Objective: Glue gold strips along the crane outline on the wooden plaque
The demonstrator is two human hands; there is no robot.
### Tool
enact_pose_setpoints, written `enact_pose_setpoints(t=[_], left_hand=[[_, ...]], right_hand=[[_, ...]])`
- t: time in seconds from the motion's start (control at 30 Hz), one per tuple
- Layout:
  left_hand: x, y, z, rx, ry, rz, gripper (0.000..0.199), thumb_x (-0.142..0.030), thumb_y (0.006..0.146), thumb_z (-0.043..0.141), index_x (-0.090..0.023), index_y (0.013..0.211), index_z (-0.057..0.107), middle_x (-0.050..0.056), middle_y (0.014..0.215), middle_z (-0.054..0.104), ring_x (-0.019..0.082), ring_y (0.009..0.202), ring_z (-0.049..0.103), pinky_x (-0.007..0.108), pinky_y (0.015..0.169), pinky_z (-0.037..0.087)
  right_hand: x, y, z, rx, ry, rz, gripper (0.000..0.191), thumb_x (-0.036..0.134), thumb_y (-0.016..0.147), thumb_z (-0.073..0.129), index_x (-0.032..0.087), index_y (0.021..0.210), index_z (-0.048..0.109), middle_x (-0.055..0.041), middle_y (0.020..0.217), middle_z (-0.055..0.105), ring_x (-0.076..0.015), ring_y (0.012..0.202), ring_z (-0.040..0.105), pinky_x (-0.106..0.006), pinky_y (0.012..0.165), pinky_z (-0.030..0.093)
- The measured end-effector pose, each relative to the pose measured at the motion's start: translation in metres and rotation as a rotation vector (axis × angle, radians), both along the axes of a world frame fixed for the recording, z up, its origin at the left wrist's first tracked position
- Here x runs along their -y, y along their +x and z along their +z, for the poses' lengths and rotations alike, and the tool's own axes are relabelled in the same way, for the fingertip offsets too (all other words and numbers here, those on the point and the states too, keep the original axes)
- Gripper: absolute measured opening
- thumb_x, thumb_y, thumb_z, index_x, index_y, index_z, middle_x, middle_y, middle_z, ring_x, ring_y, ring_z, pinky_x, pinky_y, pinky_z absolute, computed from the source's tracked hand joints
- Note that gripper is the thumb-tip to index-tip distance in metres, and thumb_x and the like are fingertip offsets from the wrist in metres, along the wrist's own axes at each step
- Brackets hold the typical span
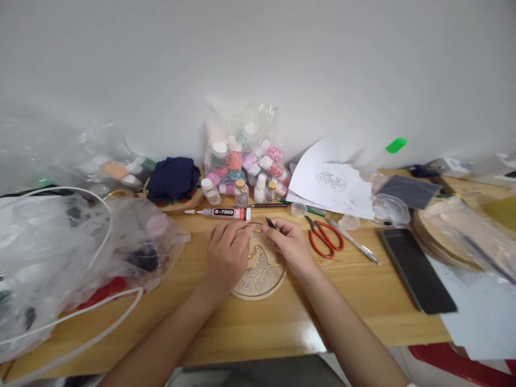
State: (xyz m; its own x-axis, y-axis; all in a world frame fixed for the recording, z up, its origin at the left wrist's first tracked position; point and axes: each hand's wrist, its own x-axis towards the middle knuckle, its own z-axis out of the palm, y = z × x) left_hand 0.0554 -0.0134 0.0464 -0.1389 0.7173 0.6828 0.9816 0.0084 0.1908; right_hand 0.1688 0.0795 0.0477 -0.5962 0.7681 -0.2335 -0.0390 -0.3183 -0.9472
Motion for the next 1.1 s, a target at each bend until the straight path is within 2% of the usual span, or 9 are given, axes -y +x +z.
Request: enact_pose_setpoints(t=[0.27, 0.5, 0.73, 1.1], left_hand=[[0.0008, -0.0003, 0.0008, -0.005, -0.021, 0.006, 0.023, -0.009, 0.088, 0.046, -0.019, 0.097, 0.065, 0.006, 0.089, 0.069, 0.021, 0.083, 0.059, 0.036, 0.075, 0.038], [0.0007, -0.0001, 0.001, -0.017, -0.015, 0.015, 0.023, -0.01, 0.089, 0.045, -0.02, 0.097, 0.064, 0.005, 0.088, 0.069, 0.021, 0.082, 0.059, 0.036, 0.074, 0.038], [0.0003, 0.0001, -0.0004, -0.017, -0.002, 0.005, 0.02, -0.007, 0.086, 0.049, -0.017, 0.095, 0.064, 0.006, 0.089, 0.069, 0.022, 0.082, 0.057, 0.036, 0.075, 0.038], [0.0003, -0.0006, -0.0019, -0.008, -0.003, 0.001, 0.015, -0.014, 0.088, 0.052, -0.018, 0.096, 0.065, 0.006, 0.089, 0.069, 0.02, 0.082, 0.059, 0.036, 0.075, 0.038]], right_hand=[[-0.0002, 0.0, 0.0031, 0.006, -0.031, -0.003, 0.029, 0.042, 0.063, 0.072, 0.016, 0.061, 0.058, 0.0083, 0.046, 0.036, -0.0042, 0.043, 0.023, -0.022, 0.041, 0.01], [-0.0001, -0.0007, 0.0031, 0.007, -0.032, 0.0, 0.03, 0.043, 0.062, 0.071, 0.017, 0.061, 0.058, 0.0084, 0.046, 0.036, -0.0043, 0.042, 0.023, -0.022, 0.041, 0.011], [-0.0004, 0.0013, 0.0013, -0.004, -0.012, 0.001, 0.031, 0.044, 0.064, 0.072, 0.017, 0.062, 0.058, 0.0086, 0.048, 0.035, -0.0047, 0.044, 0.022, -0.022, 0.042, 0.012], [-0.001, 0.0014, 0.0011, 0.0, -0.009, 0.004, 0.031, 0.045, 0.065, 0.071, 0.017, 0.062, 0.058, 0.0087, 0.048, 0.033, -0.0051, 0.044, 0.022, -0.022, 0.042, 0.013]])
